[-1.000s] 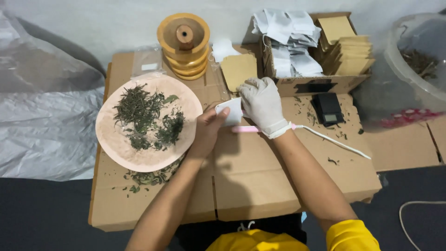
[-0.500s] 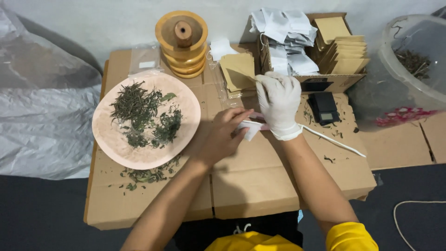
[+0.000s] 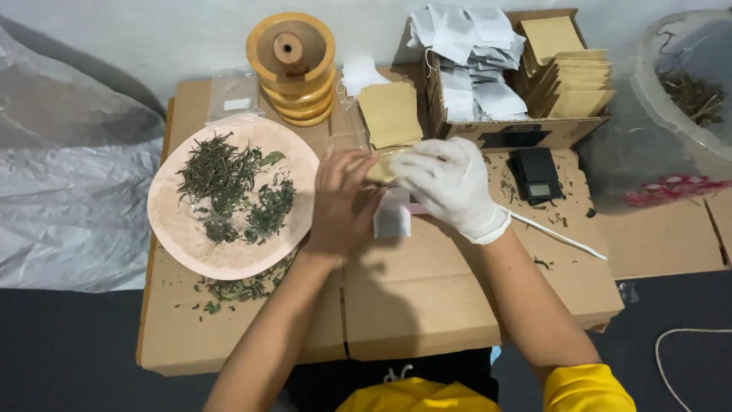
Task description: The person packages dried leaves into small white sachets, uses a handheld pink heat sealer to seal each sachet, and then places the sealed sachets into a paper pouch.
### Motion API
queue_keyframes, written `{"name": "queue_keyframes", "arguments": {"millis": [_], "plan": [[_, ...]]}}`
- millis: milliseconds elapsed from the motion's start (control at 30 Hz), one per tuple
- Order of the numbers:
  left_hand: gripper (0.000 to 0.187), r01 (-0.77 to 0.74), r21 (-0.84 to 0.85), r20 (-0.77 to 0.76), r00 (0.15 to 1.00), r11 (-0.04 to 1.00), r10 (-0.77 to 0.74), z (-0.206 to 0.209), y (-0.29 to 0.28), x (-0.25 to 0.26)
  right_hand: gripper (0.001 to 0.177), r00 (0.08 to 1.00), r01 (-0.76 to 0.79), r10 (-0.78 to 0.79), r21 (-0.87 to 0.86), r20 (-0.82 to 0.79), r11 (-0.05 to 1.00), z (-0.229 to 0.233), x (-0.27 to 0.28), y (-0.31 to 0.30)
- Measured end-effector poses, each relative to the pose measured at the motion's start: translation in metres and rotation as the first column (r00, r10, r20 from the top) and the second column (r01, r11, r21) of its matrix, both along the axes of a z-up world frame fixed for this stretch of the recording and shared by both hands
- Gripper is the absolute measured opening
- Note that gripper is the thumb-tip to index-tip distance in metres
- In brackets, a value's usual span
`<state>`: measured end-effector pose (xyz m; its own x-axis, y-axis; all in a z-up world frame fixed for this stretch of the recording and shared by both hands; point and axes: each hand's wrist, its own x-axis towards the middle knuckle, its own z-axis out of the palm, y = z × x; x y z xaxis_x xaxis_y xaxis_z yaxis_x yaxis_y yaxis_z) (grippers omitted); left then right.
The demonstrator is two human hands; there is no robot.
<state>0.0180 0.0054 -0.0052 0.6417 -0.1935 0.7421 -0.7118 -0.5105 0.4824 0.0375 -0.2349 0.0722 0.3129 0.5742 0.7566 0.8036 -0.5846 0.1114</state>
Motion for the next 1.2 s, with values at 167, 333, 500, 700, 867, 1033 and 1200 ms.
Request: {"name": "queue_keyframes", "arguments": {"millis": [167, 333, 500, 700, 867, 1033, 1200], "plan": [[0.022, 0.032, -0.038, -0.013, 0.999, 0.999, -0.032, -0.001, 0.002, -0.003, 0.022, 0.996, -0.088, 0.088, 0.011, 0.0, 0.996, -0.01, 0.002, 0.007], [0.015, 0.006, -0.207, 0.02, 1.0, 0.978, -0.002, 0.004, 0.001, -0.001, 0.026, 0.994, -0.098, 0.101, 0.083, -0.036, 0.992, 0.007, -0.009, 0.02], [0.016, -0.04, -0.244, -0.028, 0.999, 0.969, 0.034, 0.007, 0.01, 0.0, 0.041, 0.999, -0.039, 0.042, 0.107, -0.031, 0.993, 0.009, -0.01, 0.019], [0.011, 0.002, -0.338, -0.049, 0.999, 0.941, -0.019, 0.025, 0.009, -0.008, 0.028, 0.987, -0.076, 0.097, 0.165, -0.124, 0.983, 0.019, -0.011, 0.022], [0.004, 0.046, -0.369, -0.037, 0.997, 0.928, -0.064, 0.034, 0.009, -0.008, 0.029, 0.985, -0.07, 0.098, 0.192, -0.139, 0.979, -0.007, 0.001, 0.014], [0.007, 0.095, -0.383, -0.043, 0.992, 0.919, -0.12, 0.01, 0.004, -0.001, 0.021, 0.974, -0.144, 0.179, 0.23, -0.14, 0.963, -0.003, -0.002, 0.015], [0.019, 0.145, -0.374, -0.04, 0.984, 0.916, -0.172, 0.008, 0.003, -0.003, 0.028, 0.976, -0.121, 0.167, 0.292, -0.139, 0.949, 0.007, -0.01, 0.023]]}}
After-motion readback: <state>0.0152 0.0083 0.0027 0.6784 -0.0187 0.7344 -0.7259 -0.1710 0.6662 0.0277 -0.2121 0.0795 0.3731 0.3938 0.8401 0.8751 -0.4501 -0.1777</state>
